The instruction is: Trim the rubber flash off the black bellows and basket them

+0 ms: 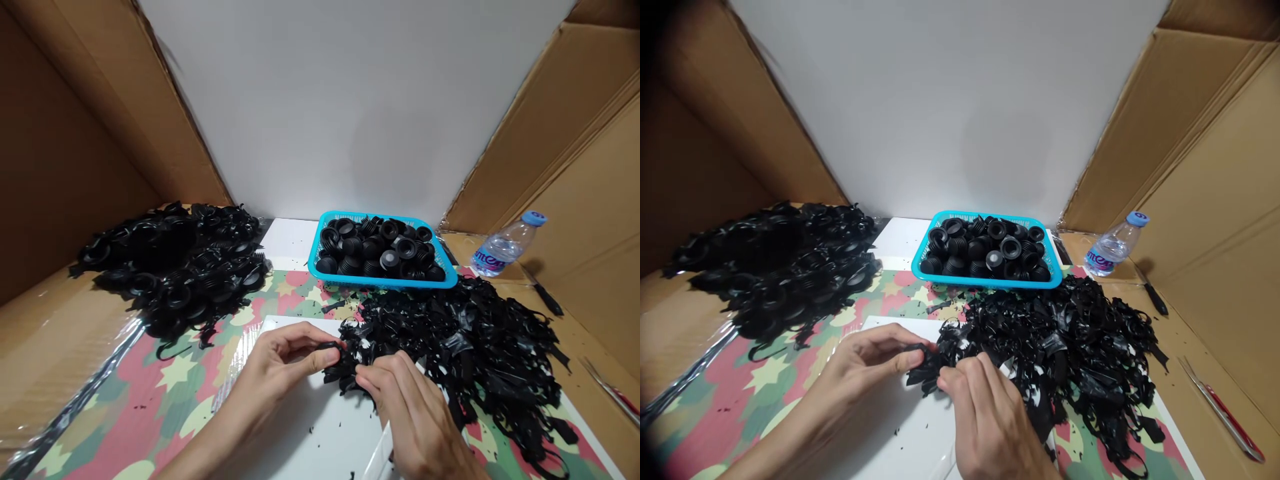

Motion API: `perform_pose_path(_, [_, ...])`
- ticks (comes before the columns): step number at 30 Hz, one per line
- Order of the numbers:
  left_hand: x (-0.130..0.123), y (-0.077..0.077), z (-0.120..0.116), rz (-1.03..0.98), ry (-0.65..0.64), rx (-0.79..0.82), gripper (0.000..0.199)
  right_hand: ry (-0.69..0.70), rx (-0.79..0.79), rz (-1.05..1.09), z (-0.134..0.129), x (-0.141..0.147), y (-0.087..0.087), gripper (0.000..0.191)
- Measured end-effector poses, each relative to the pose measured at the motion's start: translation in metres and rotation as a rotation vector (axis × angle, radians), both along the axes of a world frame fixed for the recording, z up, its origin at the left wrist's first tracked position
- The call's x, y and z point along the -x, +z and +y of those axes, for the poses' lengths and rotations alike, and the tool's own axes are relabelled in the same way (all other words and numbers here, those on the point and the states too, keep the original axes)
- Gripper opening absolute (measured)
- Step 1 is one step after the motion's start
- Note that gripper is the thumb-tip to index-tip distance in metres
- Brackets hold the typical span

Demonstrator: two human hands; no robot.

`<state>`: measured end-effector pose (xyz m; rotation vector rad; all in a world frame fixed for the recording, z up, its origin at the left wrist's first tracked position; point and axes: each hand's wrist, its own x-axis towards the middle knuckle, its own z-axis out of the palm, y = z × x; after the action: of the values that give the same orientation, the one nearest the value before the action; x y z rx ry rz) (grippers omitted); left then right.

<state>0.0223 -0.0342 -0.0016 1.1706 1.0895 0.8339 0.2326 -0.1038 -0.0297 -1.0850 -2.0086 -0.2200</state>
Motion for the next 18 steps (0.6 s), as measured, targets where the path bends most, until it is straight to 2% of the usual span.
perform_pose_path(3, [-0.003, 0.006, -0.001, -0.003, 0.085, 0.005, 0.032, -0.044, 0.018, 0.033, -0.002, 0.003, -0.001, 0.020])
perform_pose_path(6, [0.001, 0.008, 0.002, 0.023, 0.139, 0.027, 0.037, -0.027, 0.025, 0.039, -0.002, 0.004, -0.001, 0.021])
perform_pose_path(8, [0.012, 0.009, 0.010, 0.030, 0.249, 0.026, 0.042, -0.030, 0.021, 0.041, -0.002, 0.003, 0.000, 0.021])
perform_pose_path(10, [0.025, 0.009, 0.018, -0.021, 0.458, -0.026, 0.047, -0.048, 0.037, 0.060, -0.002, 0.000, 0.000, 0.021])
perform_pose_path(12, [0.034, 0.010, 0.023, -0.023, 0.533, -0.084, 0.046, -0.046, 0.058, 0.095, -0.001, -0.002, -0.001, 0.021])
perform_pose_path(14, [0.034, 0.010, 0.022, -0.002, 0.479, -0.090, 0.044, -0.035, 0.061, 0.118, 0.001, -0.002, -0.003, 0.020])
perform_pose_path(18, [0.014, 0.008, 0.009, -0.024, 0.172, -0.136, 0.042, -0.038, 0.025, 0.099, 0.004, 0.002, -0.008, 0.019])
